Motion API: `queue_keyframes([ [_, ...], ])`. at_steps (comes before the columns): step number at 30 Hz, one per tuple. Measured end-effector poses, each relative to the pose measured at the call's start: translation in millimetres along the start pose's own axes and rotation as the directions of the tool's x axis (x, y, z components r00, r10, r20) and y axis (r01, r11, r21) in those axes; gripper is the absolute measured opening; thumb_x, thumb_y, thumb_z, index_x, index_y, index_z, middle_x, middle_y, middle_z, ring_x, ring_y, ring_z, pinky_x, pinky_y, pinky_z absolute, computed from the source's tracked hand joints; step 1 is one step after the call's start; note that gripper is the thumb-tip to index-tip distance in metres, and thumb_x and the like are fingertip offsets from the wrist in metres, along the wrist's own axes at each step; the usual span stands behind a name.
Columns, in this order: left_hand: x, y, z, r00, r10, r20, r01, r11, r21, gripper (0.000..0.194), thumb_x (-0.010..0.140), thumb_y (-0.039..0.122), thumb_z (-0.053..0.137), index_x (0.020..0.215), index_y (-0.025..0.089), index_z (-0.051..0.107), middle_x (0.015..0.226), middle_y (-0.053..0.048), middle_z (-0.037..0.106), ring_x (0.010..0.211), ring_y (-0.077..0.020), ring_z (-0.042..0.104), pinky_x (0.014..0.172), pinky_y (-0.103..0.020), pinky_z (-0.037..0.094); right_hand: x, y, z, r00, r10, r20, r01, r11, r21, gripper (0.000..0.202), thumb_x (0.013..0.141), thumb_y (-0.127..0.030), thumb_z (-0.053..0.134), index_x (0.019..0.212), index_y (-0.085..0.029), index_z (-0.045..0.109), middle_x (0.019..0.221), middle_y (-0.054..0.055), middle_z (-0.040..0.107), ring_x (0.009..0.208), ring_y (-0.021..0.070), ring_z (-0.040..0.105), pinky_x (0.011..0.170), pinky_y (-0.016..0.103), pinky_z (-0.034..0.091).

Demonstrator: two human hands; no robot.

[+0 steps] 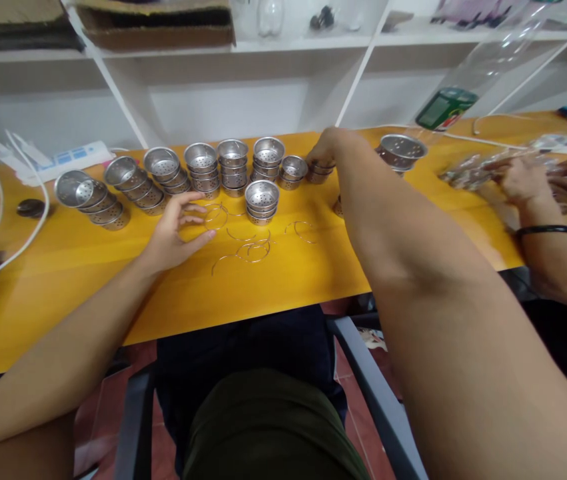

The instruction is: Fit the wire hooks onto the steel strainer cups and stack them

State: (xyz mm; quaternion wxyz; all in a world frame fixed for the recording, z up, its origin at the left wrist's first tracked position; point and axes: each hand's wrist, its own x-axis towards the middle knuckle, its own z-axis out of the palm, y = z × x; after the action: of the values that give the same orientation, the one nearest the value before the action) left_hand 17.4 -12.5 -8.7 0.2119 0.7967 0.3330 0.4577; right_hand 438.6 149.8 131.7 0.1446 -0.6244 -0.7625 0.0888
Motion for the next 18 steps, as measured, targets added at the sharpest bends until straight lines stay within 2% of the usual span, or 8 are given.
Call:
queue_keyframes([
  [2,0,-1,0.3,1.000,0.020,-0.002,-0.020,1.000,0.002,0.077,0.110,0.043,0.098,0.174,0.032,0.058,0.173,-0.018,0.071,0.143,-0.0306,0.084,0.114,-0.047,0.080,-20,-24,-12,0.954,0.283,-0.101,-0.291,0.953,-0.079,0.084,0.116,-0.039,0.097,0.167,0.022,0.070,0.174,0.056,0.064,0.157,0.0486,0.079,0.132,0.060,0.062],
  [3,-1,-1,0.6,1.000,0.031,-0.005,-0.031,1.000,0.004,0.076,0.110,0.042,0.097,0.175,0.032,0.057,0.173,-0.018,0.071,0.143,-0.0305,0.084,0.113,-0.047,0.080,-34,-39,-16,0.933,0.327,-0.152,-0.342,0.936,-0.079,0.088,0.121,-0.029,0.090,0.187,0.016,0.053,0.194,0.056,0.041,0.174,0.0536,0.068,0.140,0.062,0.056],
  [4,-1,-2,0.8,0.999,0.042,-0.008,-0.042,0.999,0.005,0.077,0.110,0.041,0.097,0.175,0.032,0.057,0.173,-0.017,0.071,0.142,-0.0304,0.084,0.112,-0.046,0.080,-50,-56,-18,0.917,0.316,-0.245,-0.341,0.937,-0.068,0.082,0.125,-0.024,0.085,0.191,0.010,0.051,0.200,0.049,0.038,0.182,0.0500,0.061,0.147,0.058,0.050],
  [6,-1,-2,1.2,0.998,0.059,-0.009,-0.059,0.998,0.004,0.078,0.109,0.041,0.098,0.175,0.032,0.057,0.173,-0.017,0.072,0.141,-0.0305,0.084,0.111,-0.046,0.079,-82,-85,-13,0.932,0.179,-0.314,-0.179,0.983,0.031,0.058,0.130,-0.035,0.080,0.176,-0.002,0.070,0.178,0.034,0.071,0.164,0.0445,0.077,0.139,0.056,0.058],
  [8,-1,-3,1.3,0.998,0.057,0.001,-0.057,0.998,0.007,0.079,0.107,0.040,0.099,0.174,0.031,0.057,0.172,-0.017,0.072,0.142,-0.0316,0.085,0.112,-0.047,0.079,-106,-105,5,0.994,0.077,-0.083,-0.071,0.995,0.074,0.065,0.121,-0.052,0.094,0.167,-0.007,0.078,0.153,0.027,0.087,0.143,0.0457,0.087,0.127,0.059,0.065],
  [11,-2,-3,1.6,0.999,0.013,0.040,-0.013,1.000,0.017,0.083,0.106,0.039,0.100,0.175,0.030,0.055,0.173,-0.019,0.072,0.145,-0.0337,0.084,0.116,-0.050,0.078,-116,-115,41,0.995,-0.051,0.086,0.051,0.999,-0.006,0.074,0.107,-0.050,0.104,0.165,-0.011,0.078,0.154,0.027,0.087,0.143,0.0517,0.084,0.125,0.065,0.067],
  [14,-2,-4,3.4,0.998,-0.011,0.067,0.012,1.000,-0.016,0.093,0.103,0.047,0.105,0.179,0.031,0.053,0.180,-0.021,0.069,0.154,-0.0377,0.082,0.125,-0.056,0.077,-115,-117,63,0.983,-0.181,0.043,0.176,0.980,0.092,0.065,0.104,-0.039,0.098,0.161,-0.018,0.078,0.155,0.022,0.086,0.141,0.0480,0.084,0.124,0.063,0.068],
  [18,-1,-4,7.7,0.999,-0.015,0.041,0.017,0.998,-0.053,0.124,0.085,0.072,0.119,0.182,0.028,0.054,0.183,-0.024,0.069,0.167,-0.0470,0.076,0.138,-0.065,0.071,-133,-142,72,0.919,-0.390,-0.062,0.393,0.884,0.255,0.062,0.113,-0.051,0.089,0.165,-0.023,0.074,0.147,0.017,0.087,0.135,0.0455,0.083,0.121,0.064,0.069],
])
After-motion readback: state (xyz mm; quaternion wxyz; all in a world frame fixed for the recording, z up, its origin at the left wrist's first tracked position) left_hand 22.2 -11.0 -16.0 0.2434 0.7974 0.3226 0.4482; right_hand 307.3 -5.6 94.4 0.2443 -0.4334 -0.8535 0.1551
